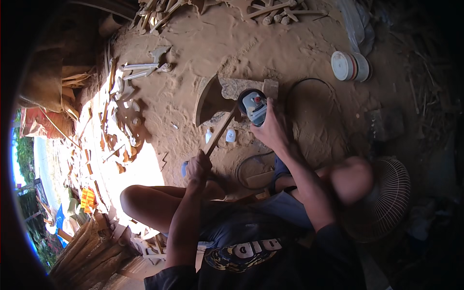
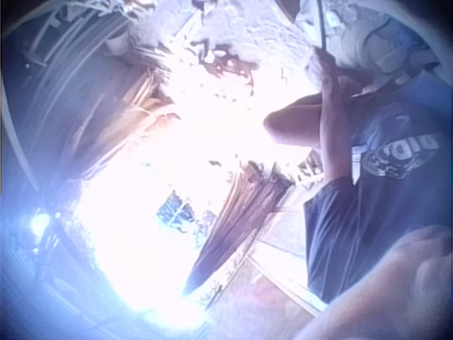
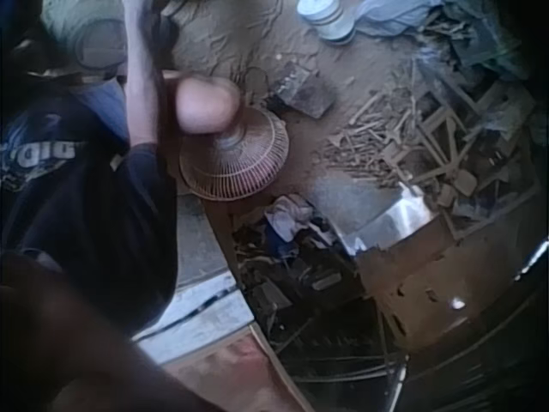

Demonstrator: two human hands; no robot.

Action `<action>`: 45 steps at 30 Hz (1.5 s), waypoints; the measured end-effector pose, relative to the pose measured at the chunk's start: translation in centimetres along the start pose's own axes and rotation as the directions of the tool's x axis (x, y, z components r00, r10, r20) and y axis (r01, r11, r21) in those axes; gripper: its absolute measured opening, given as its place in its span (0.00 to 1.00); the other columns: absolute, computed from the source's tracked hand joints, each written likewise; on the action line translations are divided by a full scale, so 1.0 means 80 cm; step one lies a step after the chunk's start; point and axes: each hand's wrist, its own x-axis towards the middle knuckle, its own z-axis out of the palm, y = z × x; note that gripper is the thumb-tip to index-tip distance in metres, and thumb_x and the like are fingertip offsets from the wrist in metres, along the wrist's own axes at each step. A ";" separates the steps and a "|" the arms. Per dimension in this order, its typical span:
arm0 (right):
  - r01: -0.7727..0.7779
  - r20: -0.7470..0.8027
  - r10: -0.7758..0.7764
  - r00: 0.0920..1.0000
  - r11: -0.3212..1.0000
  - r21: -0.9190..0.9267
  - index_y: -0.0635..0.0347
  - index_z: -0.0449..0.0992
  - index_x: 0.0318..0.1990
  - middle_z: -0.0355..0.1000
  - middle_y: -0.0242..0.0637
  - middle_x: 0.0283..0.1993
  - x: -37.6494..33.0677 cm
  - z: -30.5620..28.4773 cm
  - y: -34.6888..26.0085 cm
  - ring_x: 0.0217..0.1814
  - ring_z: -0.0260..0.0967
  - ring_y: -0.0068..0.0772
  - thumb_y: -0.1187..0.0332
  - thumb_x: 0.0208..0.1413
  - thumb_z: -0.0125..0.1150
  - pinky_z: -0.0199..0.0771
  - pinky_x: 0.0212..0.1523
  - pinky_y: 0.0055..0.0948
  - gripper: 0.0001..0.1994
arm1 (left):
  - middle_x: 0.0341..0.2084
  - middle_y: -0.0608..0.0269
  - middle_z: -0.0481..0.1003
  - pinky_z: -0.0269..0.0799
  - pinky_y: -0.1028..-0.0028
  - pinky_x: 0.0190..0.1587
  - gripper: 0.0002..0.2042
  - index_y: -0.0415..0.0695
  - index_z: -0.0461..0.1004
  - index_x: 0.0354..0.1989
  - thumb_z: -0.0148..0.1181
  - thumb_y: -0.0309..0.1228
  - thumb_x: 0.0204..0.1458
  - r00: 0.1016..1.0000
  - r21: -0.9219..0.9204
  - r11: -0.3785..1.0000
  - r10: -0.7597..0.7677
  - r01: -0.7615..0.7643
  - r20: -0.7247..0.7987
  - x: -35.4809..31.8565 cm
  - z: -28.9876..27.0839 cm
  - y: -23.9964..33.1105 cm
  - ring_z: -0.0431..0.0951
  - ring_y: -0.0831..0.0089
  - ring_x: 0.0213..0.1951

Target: The person sands the surface and edges of a wooden axe using a power sander. The person holds the axe by its handle and head while moving the rotating sanding disc over the wood, and periodically turns the axe over to sand different sides.

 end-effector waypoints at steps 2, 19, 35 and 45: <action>-0.020 0.016 0.019 1.000 1.000 0.020 0.71 0.56 0.74 0.78 0.69 0.48 0.002 0.001 -0.001 0.50 0.80 0.66 0.62 0.49 0.73 0.81 0.52 0.53 0.47 | 0.19 0.39 0.77 0.73 0.40 0.28 0.12 0.45 0.74 0.30 0.53 0.38 0.63 1.000 -0.006 1.000 0.011 -0.011 0.007 -0.001 0.000 -0.002 0.79 0.34 0.25; -0.159 0.072 0.143 0.987 0.919 0.361 0.76 0.62 0.66 0.74 0.64 0.54 0.033 -0.002 0.025 0.58 0.76 0.58 0.59 0.43 0.76 0.75 0.60 0.46 0.45 | 0.26 0.40 0.81 0.76 0.40 0.34 0.09 0.48 0.76 0.38 0.54 0.39 0.62 0.992 0.060 0.997 -0.048 0.041 0.117 0.006 0.005 -0.008 0.83 0.36 0.31; -0.301 0.211 0.218 0.953 0.767 0.567 0.69 0.71 0.52 0.78 0.43 0.43 0.043 0.010 0.043 0.46 0.78 0.35 0.64 0.37 0.82 0.78 0.50 0.36 0.34 | 0.26 0.38 0.81 0.78 0.40 0.35 0.10 0.46 0.77 0.39 0.57 0.39 0.60 0.995 -0.053 0.998 -0.017 0.022 0.093 0.019 0.035 -0.037 0.82 0.35 0.31; -0.144 0.032 0.166 0.986 0.721 0.677 0.71 0.65 0.57 0.76 0.48 0.46 0.035 -0.069 0.015 0.47 0.78 0.38 0.65 0.44 0.77 0.79 0.49 0.37 0.35 | 0.26 0.38 0.80 0.76 0.48 0.33 0.15 0.41 0.79 0.42 0.60 0.42 0.61 0.997 -0.337 0.941 -0.008 0.032 0.071 0.026 0.012 -0.031 0.83 0.37 0.32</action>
